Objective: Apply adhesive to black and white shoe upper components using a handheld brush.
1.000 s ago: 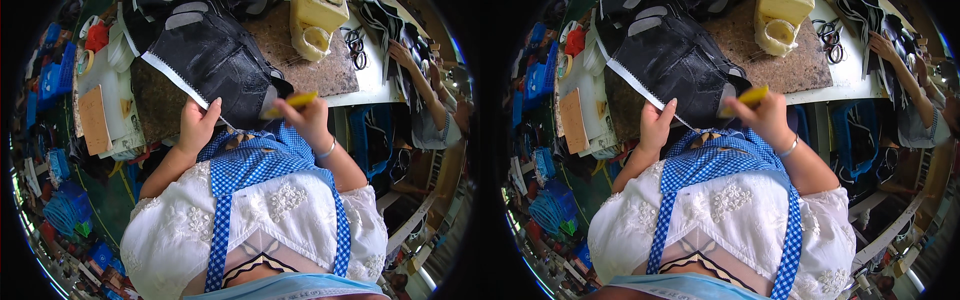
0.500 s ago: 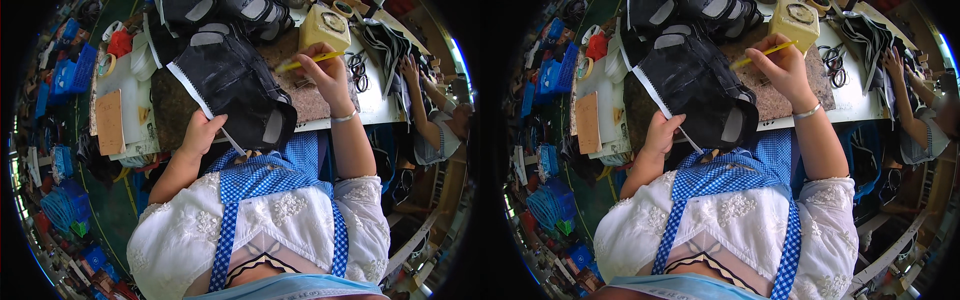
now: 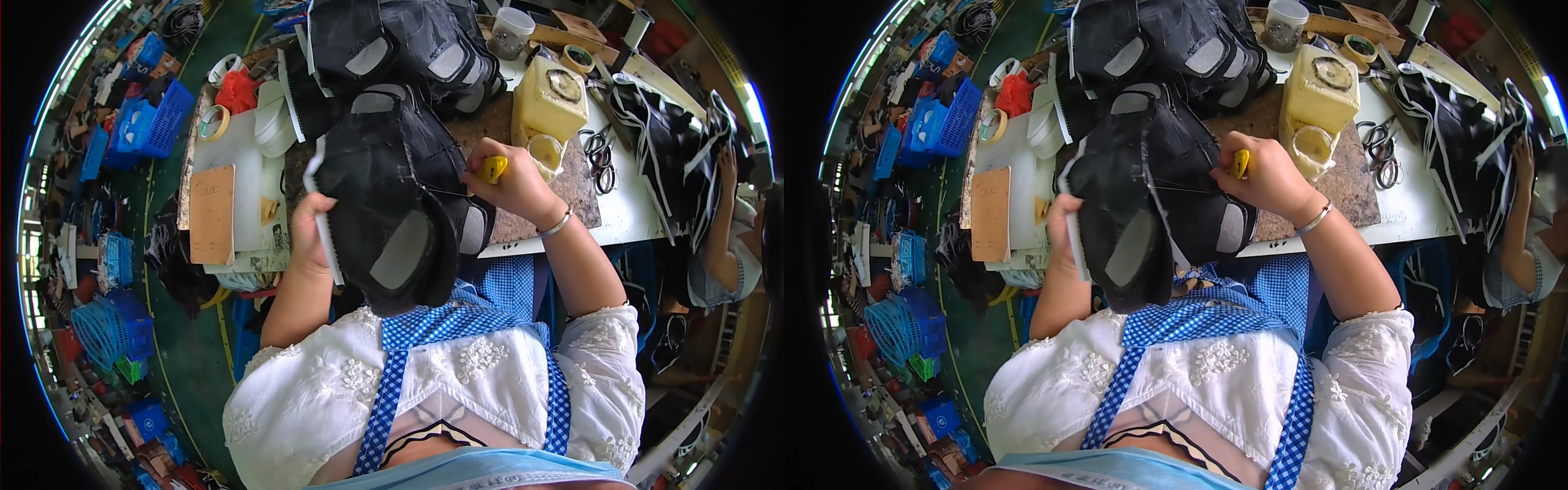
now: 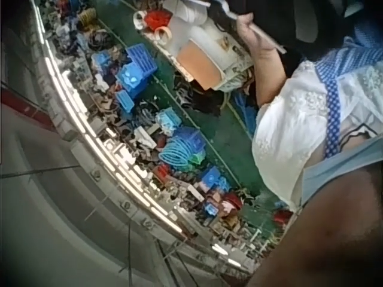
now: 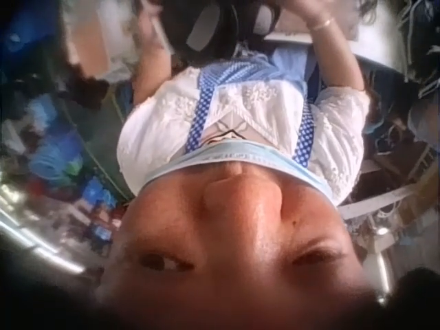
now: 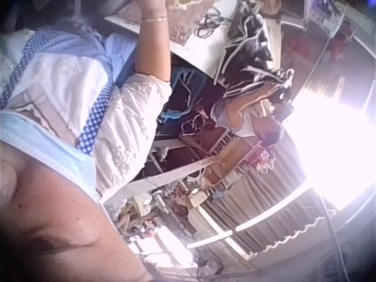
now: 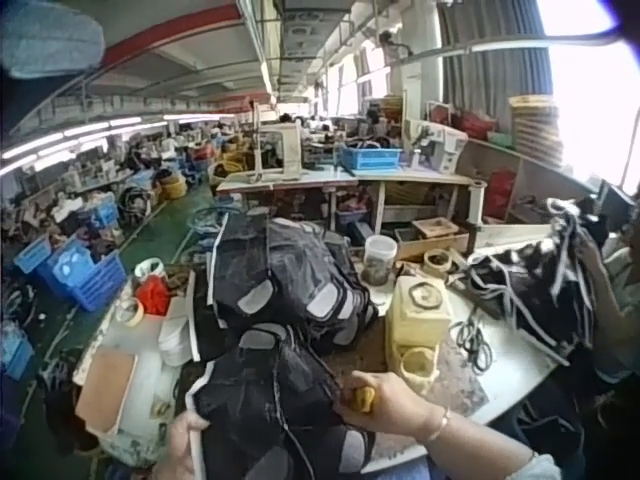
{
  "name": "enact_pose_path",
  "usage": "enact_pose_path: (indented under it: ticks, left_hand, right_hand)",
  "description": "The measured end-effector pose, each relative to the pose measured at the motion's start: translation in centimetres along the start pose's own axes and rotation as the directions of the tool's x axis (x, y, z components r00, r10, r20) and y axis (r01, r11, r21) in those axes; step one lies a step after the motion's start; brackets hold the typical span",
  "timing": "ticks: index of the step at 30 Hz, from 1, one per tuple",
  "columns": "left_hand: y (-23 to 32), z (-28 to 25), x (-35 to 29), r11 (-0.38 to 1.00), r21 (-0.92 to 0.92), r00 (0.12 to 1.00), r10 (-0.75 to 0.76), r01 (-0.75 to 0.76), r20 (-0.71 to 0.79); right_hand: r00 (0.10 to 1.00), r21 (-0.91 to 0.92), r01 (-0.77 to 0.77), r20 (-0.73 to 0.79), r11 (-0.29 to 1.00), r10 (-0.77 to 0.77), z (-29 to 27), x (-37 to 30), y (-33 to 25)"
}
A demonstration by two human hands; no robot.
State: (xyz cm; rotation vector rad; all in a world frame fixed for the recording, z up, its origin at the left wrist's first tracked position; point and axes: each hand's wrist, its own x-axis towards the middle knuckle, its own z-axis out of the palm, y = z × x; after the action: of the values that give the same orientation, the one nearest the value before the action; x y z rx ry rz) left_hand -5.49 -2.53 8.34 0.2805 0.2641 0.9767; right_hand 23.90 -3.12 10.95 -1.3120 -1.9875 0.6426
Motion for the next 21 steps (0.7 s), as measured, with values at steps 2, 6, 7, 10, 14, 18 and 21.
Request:
enact_pose_path:
  ticks: [2,6,7,10,14,18,21]
  left_hand:
    - [1.4,1.6,-0.7,0.938,0.224,0.964,0.261,-0.266,0.05]
    - [6.9,4.7,-1.4,0.679,0.475,0.816,0.551,-0.56,0.175]
    - [8.8,5.4,-0.4,0.602,0.547,0.761,0.64,-0.582,0.106]
    - [14.8,7.5,6.9,0.492,0.698,0.739,0.669,-0.52,0.079]
    - [19.0,8.6,18.1,0.5,0.796,0.87,0.488,-0.34,0.065]
    - [16.0,5.6,17.3,0.107,0.949,0.689,0.712,-0.297,0.136]
    - [11.3,1.5,11.3,0.164,0.847,0.729,0.607,-0.505,0.317]
  right_hand:
    - [1.0,0.008,0.024,0.001,1.0,-0.024,0.1,-0.3,0.0]
    - [0.994,0.03,0.047,-0.096,0.998,-0.044,0.3,-1.3,-0.5]
    - [0.985,0.049,0.068,-0.159,0.996,-0.06,0.2,-1.5,-0.7]
    - [0.881,0.268,0.033,-0.462,0.963,0.098,-0.7,-1.8,-0.8]
    - [0.714,0.515,0.218,-0.663,0.829,0.224,-4.0,-2.5,0.9]
    - [0.63,0.39,-0.068,-0.697,0.918,0.343,-7.3,-4.8,3.6]
    - [0.674,0.22,-0.308,-0.636,0.925,0.376,-7.6,-5.8,5.1]
